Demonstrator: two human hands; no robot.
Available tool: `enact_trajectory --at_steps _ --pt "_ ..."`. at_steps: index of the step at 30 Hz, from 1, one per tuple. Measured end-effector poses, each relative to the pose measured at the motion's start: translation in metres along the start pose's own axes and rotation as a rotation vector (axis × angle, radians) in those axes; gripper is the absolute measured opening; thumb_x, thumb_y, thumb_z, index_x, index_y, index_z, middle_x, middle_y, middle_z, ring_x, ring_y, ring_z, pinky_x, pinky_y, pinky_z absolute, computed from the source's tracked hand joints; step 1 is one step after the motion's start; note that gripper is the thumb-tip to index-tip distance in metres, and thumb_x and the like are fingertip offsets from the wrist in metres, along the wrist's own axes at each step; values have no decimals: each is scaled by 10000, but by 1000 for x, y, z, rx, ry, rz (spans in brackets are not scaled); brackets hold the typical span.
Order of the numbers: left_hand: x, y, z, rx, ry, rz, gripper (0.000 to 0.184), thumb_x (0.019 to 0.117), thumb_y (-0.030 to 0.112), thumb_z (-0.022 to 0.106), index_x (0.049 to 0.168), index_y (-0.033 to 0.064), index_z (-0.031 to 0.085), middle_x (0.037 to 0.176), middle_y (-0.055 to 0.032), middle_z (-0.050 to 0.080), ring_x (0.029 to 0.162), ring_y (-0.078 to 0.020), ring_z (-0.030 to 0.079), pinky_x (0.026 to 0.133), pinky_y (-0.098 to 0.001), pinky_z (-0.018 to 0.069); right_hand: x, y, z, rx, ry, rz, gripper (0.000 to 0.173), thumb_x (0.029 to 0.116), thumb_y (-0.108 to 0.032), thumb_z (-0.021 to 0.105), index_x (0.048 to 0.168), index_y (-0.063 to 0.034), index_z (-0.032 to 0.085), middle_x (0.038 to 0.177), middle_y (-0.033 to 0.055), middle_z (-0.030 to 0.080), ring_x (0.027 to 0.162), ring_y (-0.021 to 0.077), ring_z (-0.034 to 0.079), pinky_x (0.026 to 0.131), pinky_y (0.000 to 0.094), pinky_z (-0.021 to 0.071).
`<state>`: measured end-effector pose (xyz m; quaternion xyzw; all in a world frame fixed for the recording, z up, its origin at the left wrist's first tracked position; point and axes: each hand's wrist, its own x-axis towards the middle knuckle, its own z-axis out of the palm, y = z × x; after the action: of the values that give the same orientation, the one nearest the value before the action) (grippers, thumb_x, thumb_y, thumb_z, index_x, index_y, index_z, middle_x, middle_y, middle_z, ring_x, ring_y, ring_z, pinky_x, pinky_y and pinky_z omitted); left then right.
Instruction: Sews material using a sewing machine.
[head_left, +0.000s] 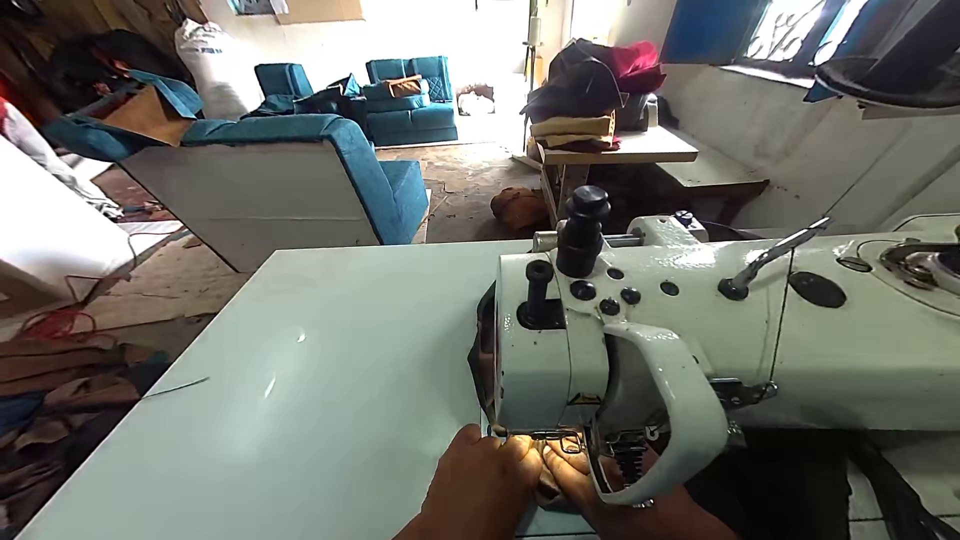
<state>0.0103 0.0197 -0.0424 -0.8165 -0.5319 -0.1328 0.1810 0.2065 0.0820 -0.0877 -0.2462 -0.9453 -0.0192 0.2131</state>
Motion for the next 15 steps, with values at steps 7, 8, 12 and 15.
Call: enact_trajectory --at_steps 7,8,12,15 --pt "0 -1 1 -5 -7 25 132 772 46 703 794 159 767 817 -16 757 604 -192 681 541 -371 525 0 3 -7 114 -110 60 250 968 -203 573 1120 -200 772 1095 29 768 1045 232 713 909 486 532" --pt "0 -2 2 -4 -2 29 134 774 50 698 793 163 768 819 -13 759 607 -187 682 542 -365 524 0 6 -12 187 -171 74 263 972 -224 575 1151 -198 766 1128 38 761 1092 244 700 948 507 516" --pt "-5 -7 6 -92 42 31 127 818 56 678 837 151 761 851 -30 766 615 -211 694 548 -390 543 5 14 -69 438 -440 23 391 1030 -327 583 1358 -130 665 1300 143 687 1273 371 606 1065 625 434" --pt "-7 -7 6 -104 48 29 184 822 56 666 907 159 794 887 -23 778 596 -206 684 532 -382 528 -23 26 -128 507 -266 -76 369 1047 -324 575 1250 -46 709 1248 157 719 1217 326 659 1081 534 466"
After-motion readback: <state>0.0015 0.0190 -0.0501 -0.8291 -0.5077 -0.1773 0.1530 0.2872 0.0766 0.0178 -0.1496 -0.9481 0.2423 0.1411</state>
